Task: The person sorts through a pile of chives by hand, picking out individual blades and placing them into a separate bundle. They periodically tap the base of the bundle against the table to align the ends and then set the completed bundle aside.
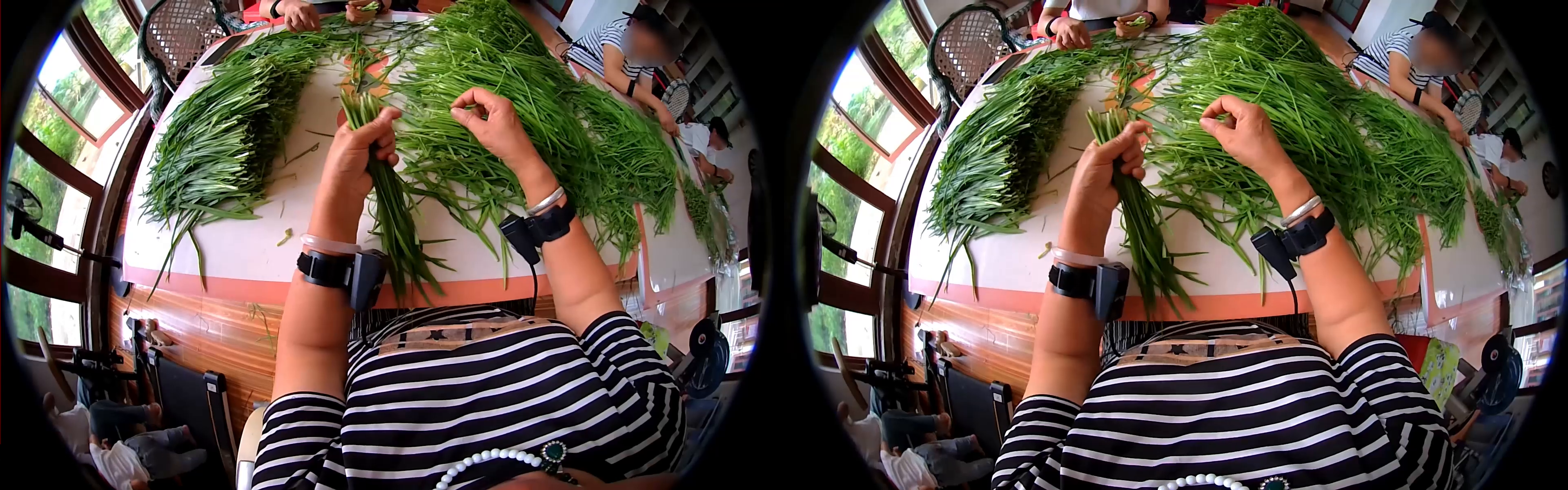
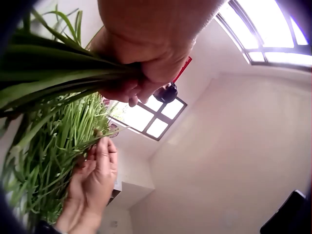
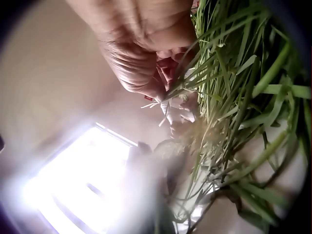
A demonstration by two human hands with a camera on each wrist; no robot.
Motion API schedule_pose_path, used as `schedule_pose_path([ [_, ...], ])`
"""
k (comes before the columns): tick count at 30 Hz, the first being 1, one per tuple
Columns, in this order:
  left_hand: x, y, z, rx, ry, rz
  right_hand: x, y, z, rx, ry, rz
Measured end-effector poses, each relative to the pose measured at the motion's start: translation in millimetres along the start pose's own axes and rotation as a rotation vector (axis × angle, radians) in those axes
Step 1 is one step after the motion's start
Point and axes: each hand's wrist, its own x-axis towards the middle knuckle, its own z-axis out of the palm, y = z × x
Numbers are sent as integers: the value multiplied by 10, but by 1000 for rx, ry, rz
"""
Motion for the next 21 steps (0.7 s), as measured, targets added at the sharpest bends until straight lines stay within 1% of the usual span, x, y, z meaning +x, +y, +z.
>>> schedule_pose_path([
  [3,14,-150,107,98,-27,46,-3,-42,70,14,52,-197],
  [4,22,-196,124,115,-48,56,-3,-42,115,30,48,-213],
  [6,32,-269,163,145,14,43,-13,-35,223,61,42,-243],
  [7,34,-288,159,133,17,51,-35,-72,259,-10,64,-296],
  [10,53,-309,140,105,44,85,-91,-140,316,75,-36,-125],
  [11,66,-290,115,101,69,100,-103,-157,305,56,-70,-103],
  [12,71,-263,85,98,93,116,-101,-134,289,-59,-36,-204],
  [13,59,-220,48,100,106,165,-95,-81,259,-175,-3,-304],
  [14,59,-160,2,24,82,212,-89,-24,229,-291,31,-406],
  [16,81,-23,-115,-130,31,302,-103,121,158,-307,65,-338],
  [17,84,35,-230,-204,-77,311,-114,178,115,-316,83,-305],
  [18,58,101,-266,-282,-109,318,-123,185,72,-243,95,-232],
  [20,153,102,-438,-394,-29,408,-138,179,-9,-96,120,-84],
  [21,71,183,-318,-443,82,369,-136,187,-38,-81,140,-48],
])
